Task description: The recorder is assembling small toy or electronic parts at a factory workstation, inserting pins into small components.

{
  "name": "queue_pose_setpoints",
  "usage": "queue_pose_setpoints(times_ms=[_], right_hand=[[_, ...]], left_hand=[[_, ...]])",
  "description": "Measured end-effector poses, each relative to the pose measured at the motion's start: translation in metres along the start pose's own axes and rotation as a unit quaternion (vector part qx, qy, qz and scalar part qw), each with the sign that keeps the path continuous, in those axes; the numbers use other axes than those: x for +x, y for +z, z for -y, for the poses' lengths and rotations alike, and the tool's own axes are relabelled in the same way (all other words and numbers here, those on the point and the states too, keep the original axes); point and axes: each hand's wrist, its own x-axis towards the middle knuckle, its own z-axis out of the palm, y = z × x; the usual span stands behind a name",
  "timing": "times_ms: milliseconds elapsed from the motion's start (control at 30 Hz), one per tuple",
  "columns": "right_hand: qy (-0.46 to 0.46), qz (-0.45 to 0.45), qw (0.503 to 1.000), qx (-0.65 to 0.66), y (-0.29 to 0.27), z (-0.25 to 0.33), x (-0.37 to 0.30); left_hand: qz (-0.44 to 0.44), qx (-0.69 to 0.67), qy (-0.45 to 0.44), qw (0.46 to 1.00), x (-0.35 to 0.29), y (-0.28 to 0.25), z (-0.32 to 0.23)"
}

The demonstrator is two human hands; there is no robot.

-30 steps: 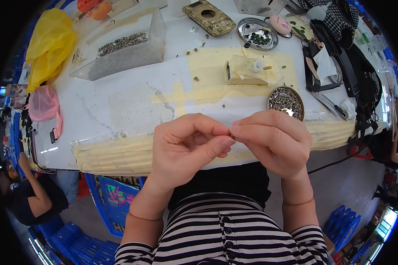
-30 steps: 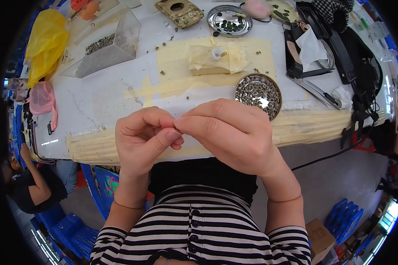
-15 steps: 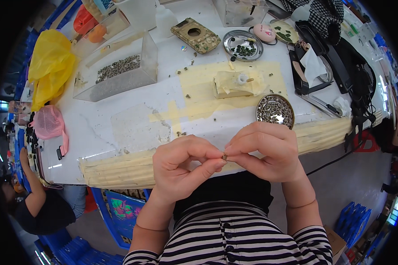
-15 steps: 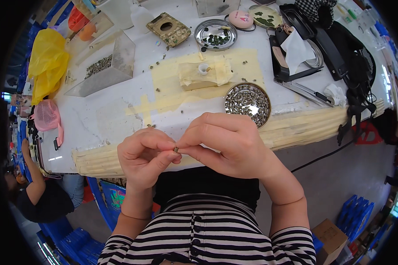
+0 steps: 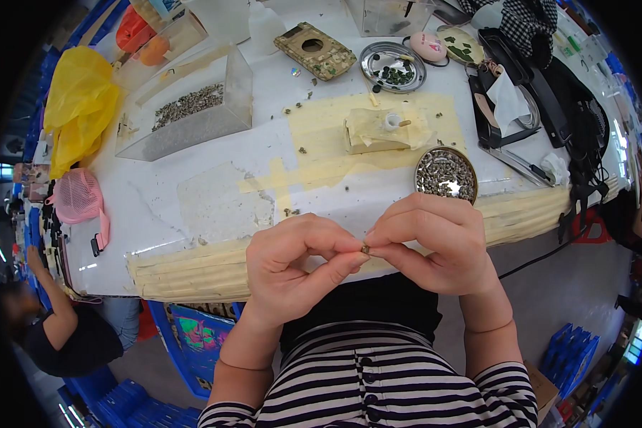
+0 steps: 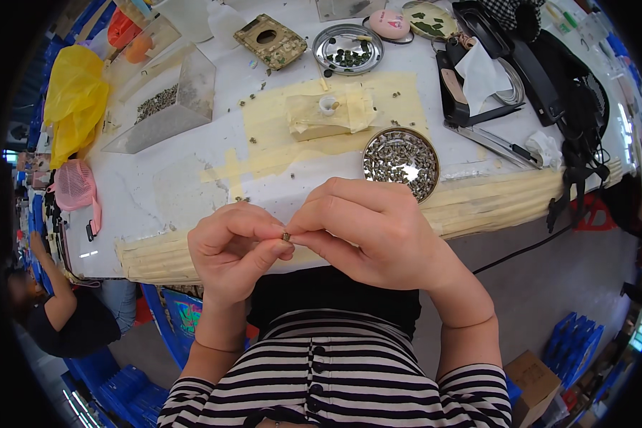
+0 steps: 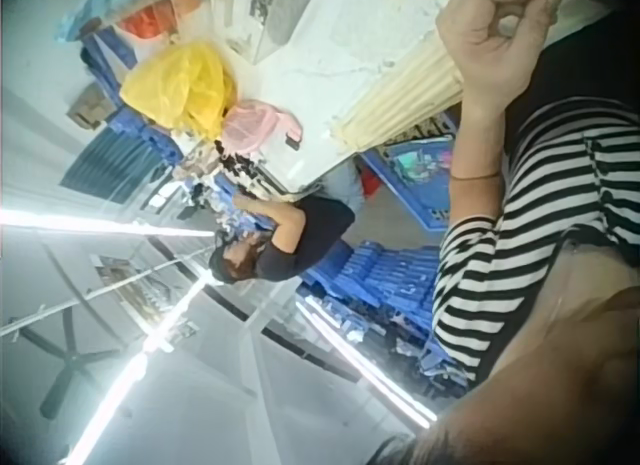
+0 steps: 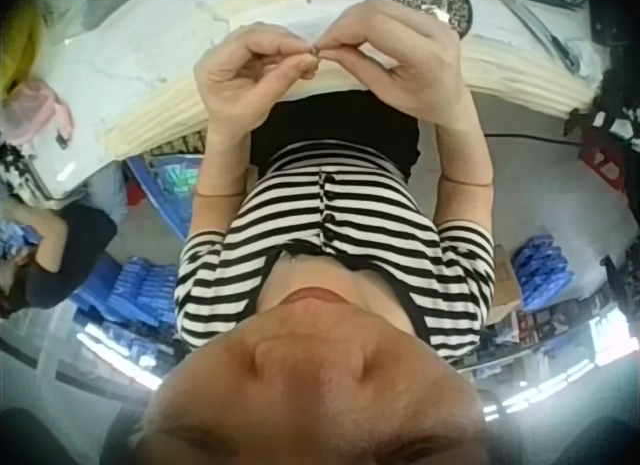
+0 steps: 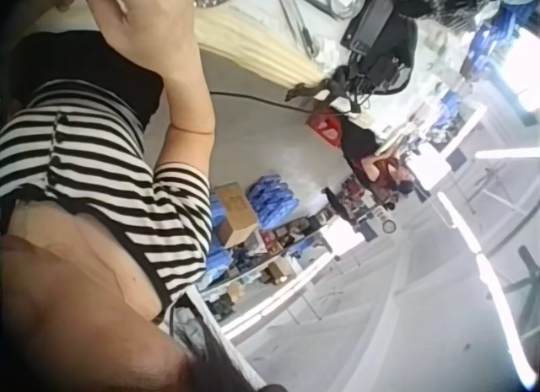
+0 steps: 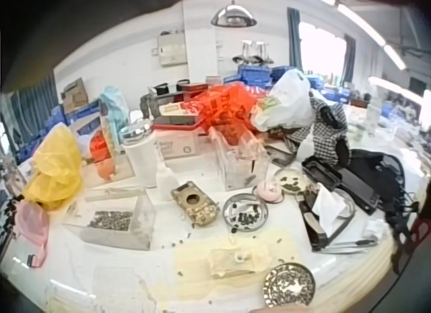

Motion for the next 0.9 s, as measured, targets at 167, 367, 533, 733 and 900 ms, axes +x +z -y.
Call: queue_pose_setpoints(times_ms=[167,367,533,733,900], right_hand=[[-0.012,-0.001,1.000,-0.018,0.0003,-0.0006,0.0013],[-0.006,0.015,1.000,-0.016,-0.0011,0.0014,0.0009],[0.023,0.040,0.998,0.040,-0.0056,0.0009,0.0002],[0.053,0.044,0.995,0.070,-0.0043,-0.0021,-0.0009],[0.061,0.040,0.995,0.074,-0.0027,-0.0024,-0.0008]], left_hand=[[-0.017,0.009,-0.008,1.000,-0.0011,0.0016,-0.0002],[-0.006,0.047,0.024,0.999,-0.0006,0.0000,0.0005],[0.005,0.097,0.074,0.993,0.0012,0.0010,0.0006],[-0.006,0.163,0.124,0.979,0.0048,0.0025,-0.0006],[-0.016,0.156,0.107,0.982,0.0044,0.0022,0.0003]])
